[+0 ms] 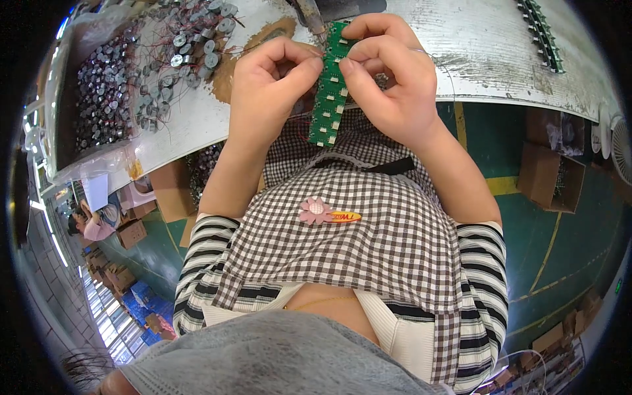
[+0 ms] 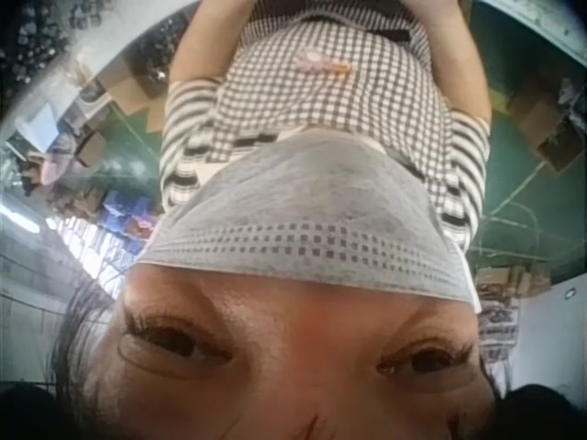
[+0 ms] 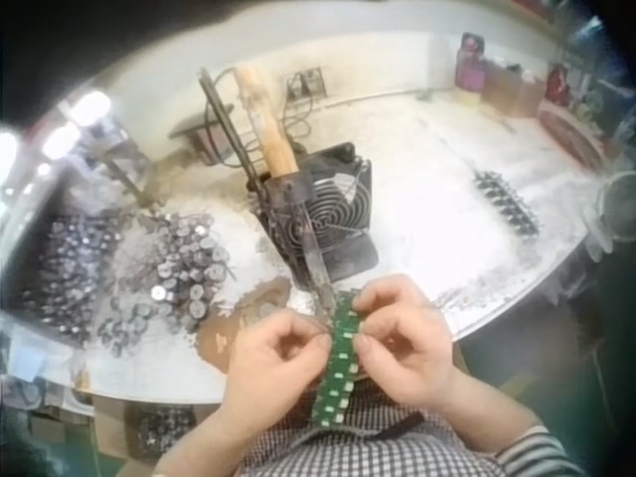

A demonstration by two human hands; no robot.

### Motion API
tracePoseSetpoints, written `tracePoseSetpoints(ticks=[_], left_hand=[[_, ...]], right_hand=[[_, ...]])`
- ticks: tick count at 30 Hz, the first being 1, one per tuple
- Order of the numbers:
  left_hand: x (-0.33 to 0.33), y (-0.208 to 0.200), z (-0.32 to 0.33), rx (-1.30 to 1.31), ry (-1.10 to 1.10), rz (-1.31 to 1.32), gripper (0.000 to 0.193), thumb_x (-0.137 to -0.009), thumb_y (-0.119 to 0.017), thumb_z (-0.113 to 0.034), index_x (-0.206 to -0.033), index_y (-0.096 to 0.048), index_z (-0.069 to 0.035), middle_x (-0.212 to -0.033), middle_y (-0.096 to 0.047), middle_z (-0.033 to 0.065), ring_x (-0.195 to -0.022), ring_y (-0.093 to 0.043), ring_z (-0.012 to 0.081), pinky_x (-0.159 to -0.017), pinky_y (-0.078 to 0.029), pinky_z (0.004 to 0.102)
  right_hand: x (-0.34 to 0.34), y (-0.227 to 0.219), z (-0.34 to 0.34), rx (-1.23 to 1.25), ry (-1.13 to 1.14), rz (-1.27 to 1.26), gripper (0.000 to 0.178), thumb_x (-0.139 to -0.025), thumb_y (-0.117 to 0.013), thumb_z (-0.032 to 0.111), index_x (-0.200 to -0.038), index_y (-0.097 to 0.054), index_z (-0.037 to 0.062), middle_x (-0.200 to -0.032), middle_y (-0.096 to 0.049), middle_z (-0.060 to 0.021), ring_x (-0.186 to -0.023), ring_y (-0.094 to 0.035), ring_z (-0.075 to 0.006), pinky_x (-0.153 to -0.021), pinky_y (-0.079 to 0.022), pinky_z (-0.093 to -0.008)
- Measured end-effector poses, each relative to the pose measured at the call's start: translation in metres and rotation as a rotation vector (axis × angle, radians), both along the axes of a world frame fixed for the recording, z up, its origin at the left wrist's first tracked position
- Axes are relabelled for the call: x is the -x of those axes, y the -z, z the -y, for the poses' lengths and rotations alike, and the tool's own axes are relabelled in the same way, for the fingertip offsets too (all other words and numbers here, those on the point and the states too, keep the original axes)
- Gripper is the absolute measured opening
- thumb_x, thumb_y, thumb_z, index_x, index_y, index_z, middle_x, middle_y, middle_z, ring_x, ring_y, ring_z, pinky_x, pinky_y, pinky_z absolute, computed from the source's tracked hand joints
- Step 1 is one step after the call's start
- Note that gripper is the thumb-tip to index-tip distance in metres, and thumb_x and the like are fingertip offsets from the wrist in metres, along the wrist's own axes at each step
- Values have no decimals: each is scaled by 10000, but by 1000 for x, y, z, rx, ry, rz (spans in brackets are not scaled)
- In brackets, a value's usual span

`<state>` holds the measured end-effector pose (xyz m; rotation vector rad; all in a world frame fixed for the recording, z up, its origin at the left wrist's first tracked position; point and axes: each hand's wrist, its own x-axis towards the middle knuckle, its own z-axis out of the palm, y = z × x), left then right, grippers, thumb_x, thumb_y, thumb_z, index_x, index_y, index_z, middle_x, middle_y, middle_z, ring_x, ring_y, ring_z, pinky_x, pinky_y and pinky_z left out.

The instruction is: The person solders small motors and wires onto a PCB strip with a soldering iron.

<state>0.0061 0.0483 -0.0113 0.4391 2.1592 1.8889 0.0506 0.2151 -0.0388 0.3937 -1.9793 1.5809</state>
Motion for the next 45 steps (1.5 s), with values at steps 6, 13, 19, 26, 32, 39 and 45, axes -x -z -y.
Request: tracePoseSetpoints(ticks=[6,13,19,26,32,39,45], left_hand=[[4,3,-3,-23,-21,-48,76,-744,-660,-43,-764,-629,23,-668,-613,-1,-583,-507,25,-520,-410,189],[0,4,-1,-2,-19,-73,76,-725,-659,-41,-758,-638,24,-656,-610,-6,-576,-495,21,-515,-399,188],[-4,5,0,-2,-12,-79,78,-742,-662,-52,-762,-633,17,-655,-604,-10,-564,-484,24,-508,-393,192],[-4,7,-5,-42,-84,-60,80,-747,-665,-60,-751,-625,9,-644,-594,-5,-558,-483,32,-504,-394,201],[1,6,-9,-27,-112,-127,82,-737,-666,-57,-732,-614,6,-633,-592,1,-548,-480,33,-501,-394,206],[-3,4,-4,60,-49,-170,63,-809,-655,-39,-815,-623,15,-746,-616,-12,-621,-491,13,-552,-402,164],[-2,4,4,108,-5,-244,71,-785,-674,-55,-811,-634,-1,-676,-587,-32,-582,-473,7,-503,-378,177]], right_hand=[[1,3,-4,-104,-72,33,52,-841,-573,-73,-892,-575,-63,-1148,-510,-174,-717,-560,-71,-614,-453,-186],[-1,3,0,-44,-46,16,56,-782,-617,-56,-831,-591,-44,-972,-579,-162,-856,-571,-152,-641,-469,-231],[-6,6,4,105,-53,61,65,-762,-627,-58,-806,-580,-47,-1037,-584,-172,-732,-608,-118,-574,-477,-193],[-5,4,6,115,-54,49,64,-810,-608,-69,-860,-568,-61,-1039,-558,-143,-649,-593,-74,-540,-489,-184],[2,0,3,10,-11,6,66,-802,-630,-62,-853,-589,-61,-1007,-568,-134,-647,-591,-74,-530,-487,-179],[0,7,4,20,-25,10,66,-803,-630,-66,-855,-591,-59,-1027,-564,-124,-654,-595,-75,-546,-487,-184],[-7,7,10,167,-36,132,48,-821,-598,-97,-853,-581,-64,-1055,-556,-123,-674,-598,-78,-575,-502,-186]])
